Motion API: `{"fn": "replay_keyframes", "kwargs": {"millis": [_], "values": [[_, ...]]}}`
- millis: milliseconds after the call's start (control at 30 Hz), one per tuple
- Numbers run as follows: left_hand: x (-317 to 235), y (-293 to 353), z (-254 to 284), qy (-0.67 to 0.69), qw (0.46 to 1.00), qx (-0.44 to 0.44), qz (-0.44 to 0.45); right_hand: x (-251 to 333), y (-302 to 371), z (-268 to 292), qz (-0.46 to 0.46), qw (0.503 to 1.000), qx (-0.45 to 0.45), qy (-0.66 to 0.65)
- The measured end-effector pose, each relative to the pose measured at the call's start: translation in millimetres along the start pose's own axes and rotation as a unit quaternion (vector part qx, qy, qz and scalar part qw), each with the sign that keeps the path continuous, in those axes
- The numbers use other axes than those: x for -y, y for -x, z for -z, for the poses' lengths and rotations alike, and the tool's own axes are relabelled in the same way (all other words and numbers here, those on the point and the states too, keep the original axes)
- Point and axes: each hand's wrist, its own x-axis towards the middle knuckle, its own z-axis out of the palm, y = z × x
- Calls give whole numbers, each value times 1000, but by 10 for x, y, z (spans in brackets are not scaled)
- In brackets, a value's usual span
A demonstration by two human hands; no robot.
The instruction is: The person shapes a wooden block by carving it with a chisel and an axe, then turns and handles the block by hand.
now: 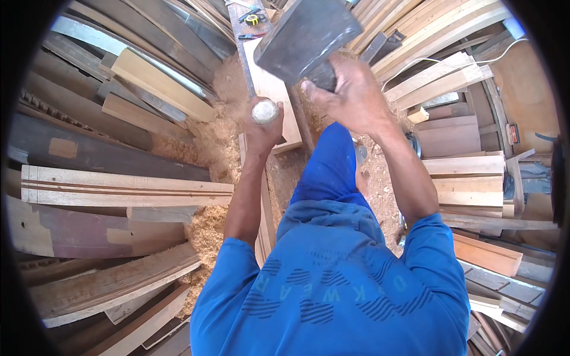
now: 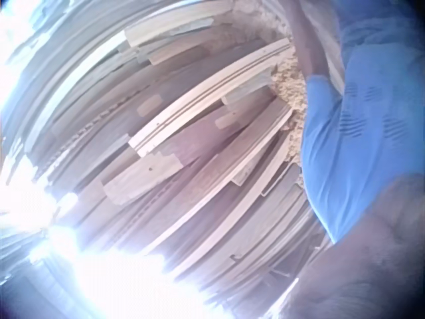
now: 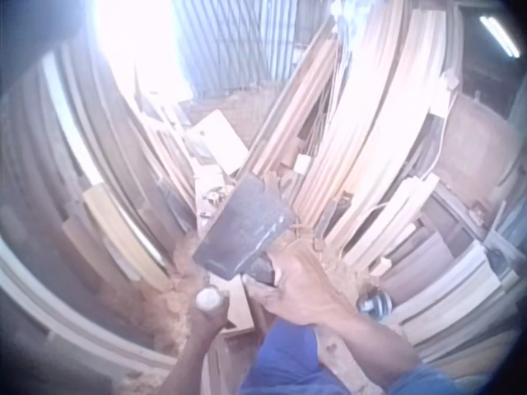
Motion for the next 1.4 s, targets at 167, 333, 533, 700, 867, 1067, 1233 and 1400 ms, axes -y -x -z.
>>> {"fn": "replay_keyframes", "kwargs": {"millis": [167, 333, 533, 700, 867, 1067, 1233, 1400], "values": [[26, 52, 1, 21, 999, 21, 28, 7, 112, 67, 26, 996, -55, -72], [111, 109, -19, 45, 998, 14, 43, 32, 168, 61, 38, 990, -87, -106], [-162, 201, -79, 15, 1000, 10, -24, -96, 166, -17, 64, 994, -71, -53], [32, 289, -166, -17, 999, 38, -28, -499, 200, -595, -17, 935, 215, 280], [-115, 270, -134, 39, 998, 39, 30, -463, 346, -428, -49, 986, 113, 116], [-262, 25, -26, 22, 999, 36, 25, -143, 120, -3, -35, 999, -24, -28], [-61, 43, 36, 5, 999, 31, 32, -38, 182, 66, -14, 993, -73, -93], [-12, 80, 53, 12, 999, 22, 47, 35, 203, 71, -26, 991, -73, -113]]}}
